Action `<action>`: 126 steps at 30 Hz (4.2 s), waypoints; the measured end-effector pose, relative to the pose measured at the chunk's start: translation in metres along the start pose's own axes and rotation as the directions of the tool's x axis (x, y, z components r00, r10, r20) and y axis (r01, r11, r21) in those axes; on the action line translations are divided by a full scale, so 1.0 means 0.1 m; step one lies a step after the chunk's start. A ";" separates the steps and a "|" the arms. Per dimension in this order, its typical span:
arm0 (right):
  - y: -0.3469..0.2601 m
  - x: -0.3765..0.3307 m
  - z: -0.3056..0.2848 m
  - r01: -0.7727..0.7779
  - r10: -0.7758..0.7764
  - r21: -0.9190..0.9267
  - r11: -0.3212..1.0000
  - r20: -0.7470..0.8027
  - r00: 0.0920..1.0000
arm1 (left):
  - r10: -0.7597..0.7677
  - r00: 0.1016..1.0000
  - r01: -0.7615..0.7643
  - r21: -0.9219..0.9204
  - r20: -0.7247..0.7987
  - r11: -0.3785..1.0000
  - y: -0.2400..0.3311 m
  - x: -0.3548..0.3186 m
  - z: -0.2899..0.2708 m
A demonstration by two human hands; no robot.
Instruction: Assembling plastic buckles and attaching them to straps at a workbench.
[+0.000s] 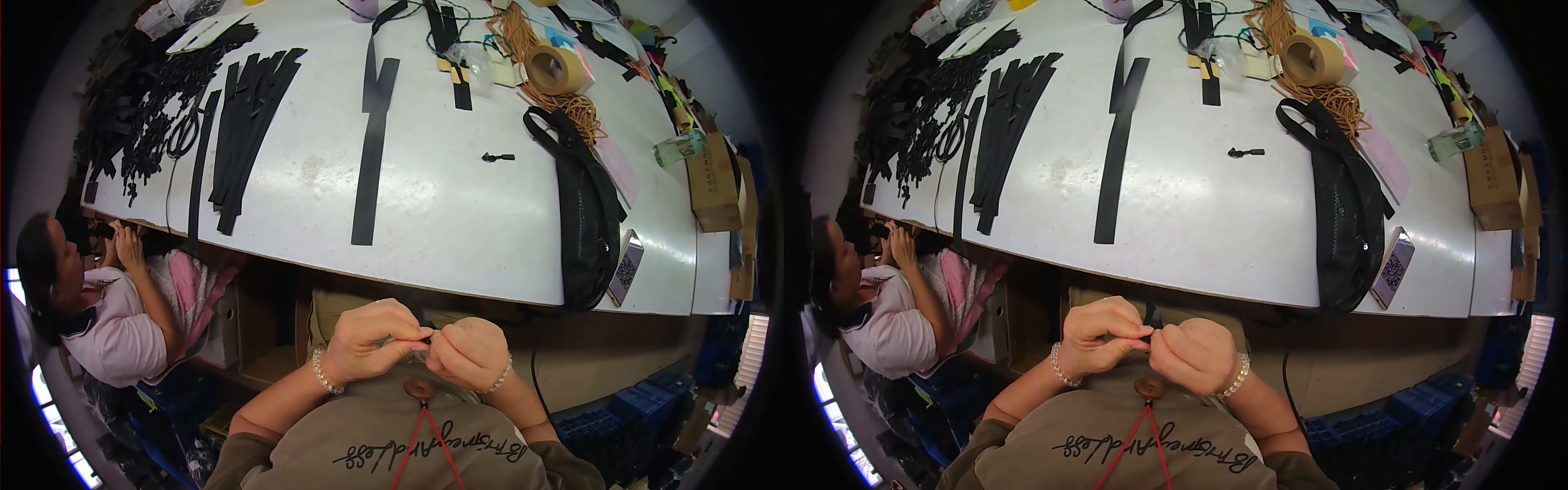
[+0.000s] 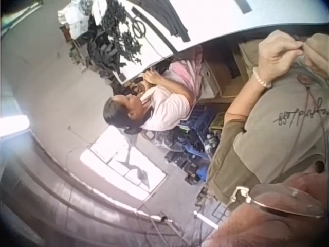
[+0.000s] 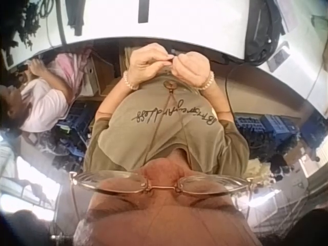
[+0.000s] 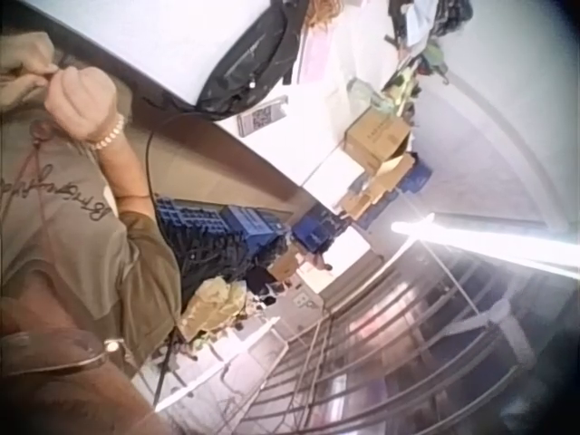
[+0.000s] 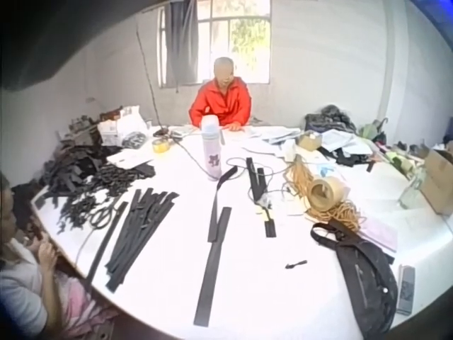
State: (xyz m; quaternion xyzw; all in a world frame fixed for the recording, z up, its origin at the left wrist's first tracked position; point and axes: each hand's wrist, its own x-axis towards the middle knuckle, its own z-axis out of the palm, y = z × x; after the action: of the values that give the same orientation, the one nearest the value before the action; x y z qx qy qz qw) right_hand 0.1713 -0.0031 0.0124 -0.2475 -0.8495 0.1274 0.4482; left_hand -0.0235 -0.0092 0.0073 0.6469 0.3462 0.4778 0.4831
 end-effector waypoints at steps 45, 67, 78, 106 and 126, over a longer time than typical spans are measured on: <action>0.07 -0.01 -0.02 -0.127 0.128 0.042 0.991 -0.027 0.991 | -0.094 0.994 0.101 0.165 -0.045 0.981 0.07 0.08 0.10; 0.01 0.23 -0.11 -0.736 0.751 0.515 0.440 0.238 0.615 | -0.414 0.892 0.345 -0.318 -0.183 0.883 -0.02 0.06 0.14; 0.02 0.19 0.14 -0.723 0.778 0.411 0.555 0.049 0.626 | -0.494 0.855 0.427 -0.327 -0.156 0.843 0.05 0.17 0.14; 0.06 0.11 0.30 -0.596 0.654 0.476 0.647 0.056 0.754 | -0.317 0.908 0.195 -0.392 -0.275 0.899 0.06 0.18 0.11; -0.01 0.16 0.09 -0.603 0.775 0.760 0.243 0.222 0.592 | -0.502 0.854 0.373 -0.515 -0.134 0.772 0.11 0.18 0.06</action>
State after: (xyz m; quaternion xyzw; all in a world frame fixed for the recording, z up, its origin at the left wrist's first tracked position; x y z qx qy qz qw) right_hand 0.1562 0.0049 0.0195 -0.3879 -0.4556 0.6373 0.4856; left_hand -0.0122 0.0019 0.0219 0.3405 0.4227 0.5019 0.6734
